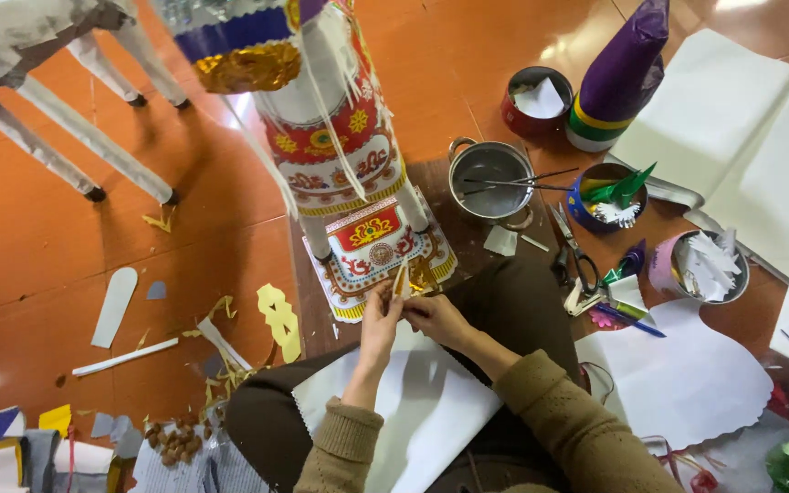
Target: Decorating a paper-mache horse with decorative paper and gold foil.
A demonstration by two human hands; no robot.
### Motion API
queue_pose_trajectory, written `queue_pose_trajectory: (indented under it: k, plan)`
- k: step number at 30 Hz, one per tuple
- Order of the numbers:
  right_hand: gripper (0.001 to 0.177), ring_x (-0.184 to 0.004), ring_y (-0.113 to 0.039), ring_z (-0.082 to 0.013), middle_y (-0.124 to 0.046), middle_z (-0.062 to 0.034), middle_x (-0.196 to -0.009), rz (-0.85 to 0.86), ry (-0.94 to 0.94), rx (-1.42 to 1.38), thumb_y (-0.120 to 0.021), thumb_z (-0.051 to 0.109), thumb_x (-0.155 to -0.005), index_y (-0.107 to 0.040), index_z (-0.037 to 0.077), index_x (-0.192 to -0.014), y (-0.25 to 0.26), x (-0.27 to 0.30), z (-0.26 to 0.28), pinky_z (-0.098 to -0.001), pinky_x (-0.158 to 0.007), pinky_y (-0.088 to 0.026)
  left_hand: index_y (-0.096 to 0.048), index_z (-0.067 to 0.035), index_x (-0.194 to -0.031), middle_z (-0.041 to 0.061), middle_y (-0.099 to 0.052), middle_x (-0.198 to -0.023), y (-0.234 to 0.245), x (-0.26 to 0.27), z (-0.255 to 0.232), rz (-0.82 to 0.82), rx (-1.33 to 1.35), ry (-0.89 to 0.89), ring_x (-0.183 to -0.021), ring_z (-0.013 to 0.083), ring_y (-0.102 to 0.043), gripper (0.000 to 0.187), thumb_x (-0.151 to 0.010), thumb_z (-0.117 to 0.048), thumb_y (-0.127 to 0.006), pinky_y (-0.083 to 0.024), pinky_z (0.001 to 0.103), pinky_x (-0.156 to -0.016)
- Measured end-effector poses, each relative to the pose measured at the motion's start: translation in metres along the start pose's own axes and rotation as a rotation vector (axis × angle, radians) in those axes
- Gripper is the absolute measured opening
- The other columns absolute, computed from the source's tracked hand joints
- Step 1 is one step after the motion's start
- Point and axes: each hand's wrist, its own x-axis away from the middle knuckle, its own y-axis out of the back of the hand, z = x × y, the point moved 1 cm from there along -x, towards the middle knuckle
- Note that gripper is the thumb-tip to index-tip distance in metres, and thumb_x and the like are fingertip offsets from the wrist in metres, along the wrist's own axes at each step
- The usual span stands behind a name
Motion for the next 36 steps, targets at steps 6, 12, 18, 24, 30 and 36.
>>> queue_pose_trajectory:
  k: [6, 12, 18, 24, 30, 36]
  plan:
    - [0.015, -0.042, -0.054, -0.0133, -0.062, -0.0074, -0.053, 0.008, -0.024, -0.134, -0.067, 0.001, -0.082, -0.072, 0.004, -0.096, -0.007, 0.001, -0.033, -0.0236, -0.042, -0.046, -0.051, 0.007, -0.134, 0.022, -0.058, -0.123, 0.008, -0.019, 0.061, -0.020, 0.348, 0.065, -0.111, 0.0238, -0.055, 0.043, -0.096, -0.008, -0.061, -0.051, 0.043, -0.095]
    - [0.011, -0.035, -0.050, -0.0115, -0.060, -0.0076, -0.048, -0.033, -0.043, -0.220, -0.065, 0.001, -0.084, -0.070, 0.003, -0.093, 0.001, 0.007, 0.009, -0.0223, -0.038, -0.041, -0.061, -0.002, -0.127, 0.006, -0.065, -0.106, 0.009, -0.017, 0.058, -0.031, 0.467, 0.097, -0.092, 0.0123, -0.064, 0.037, -0.091, -0.007, -0.069, -0.058, 0.028, -0.080]
    - [0.009, -0.030, -0.046, -0.0143, -0.057, -0.0110, -0.045, -0.076, -0.149, -0.378, -0.064, 0.005, -0.090, -0.067, -0.003, -0.094, 0.010, 0.001, 0.030, -0.0236, -0.034, -0.037, -0.068, -0.007, -0.118, 0.004, -0.070, -0.097, -0.002, 0.004, -0.006, 0.037, 0.284, 0.068, -0.088, 0.0077, -0.063, 0.038, -0.083, -0.015, -0.081, -0.056, 0.024, -0.080]
    - [0.007, -0.030, -0.046, -0.0143, -0.059, -0.0128, -0.047, -0.107, -0.191, -0.412, -0.066, 0.004, -0.090, -0.067, -0.003, -0.090, 0.013, -0.002, 0.022, -0.0237, -0.034, -0.036, -0.066, 0.001, -0.119, 0.011, -0.069, -0.097, -0.006, 0.006, -0.004, 0.058, 0.197, 0.038, -0.089, 0.0134, -0.064, 0.041, -0.081, -0.007, -0.080, -0.057, 0.031, -0.083]
    - [0.004, -0.031, -0.048, -0.0140, -0.056, -0.0102, -0.045, -0.162, -0.166, -0.377, -0.065, 0.002, -0.088, -0.067, -0.002, -0.088, 0.007, -0.002, 0.009, -0.0224, -0.034, -0.036, -0.069, -0.004, -0.115, 0.008, -0.071, -0.099, -0.008, 0.008, -0.003, 0.020, 0.083, 0.021, -0.092, 0.0108, -0.063, 0.033, -0.084, -0.009, -0.077, -0.053, 0.029, -0.085]
    - [0.001, -0.035, -0.050, -0.0134, -0.056, -0.0093, -0.048, -0.352, -0.123, -0.265, -0.066, 0.002, -0.089, -0.066, 0.002, -0.088, 0.031, -0.007, -0.002, -0.0219, -0.037, -0.037, -0.069, -0.006, -0.116, 0.016, -0.069, -0.104, 0.008, 0.000, 0.016, -0.032, -0.057, -0.057, -0.097, 0.0219, -0.063, 0.030, -0.087, -0.013, -0.073, -0.051, 0.035, -0.088]
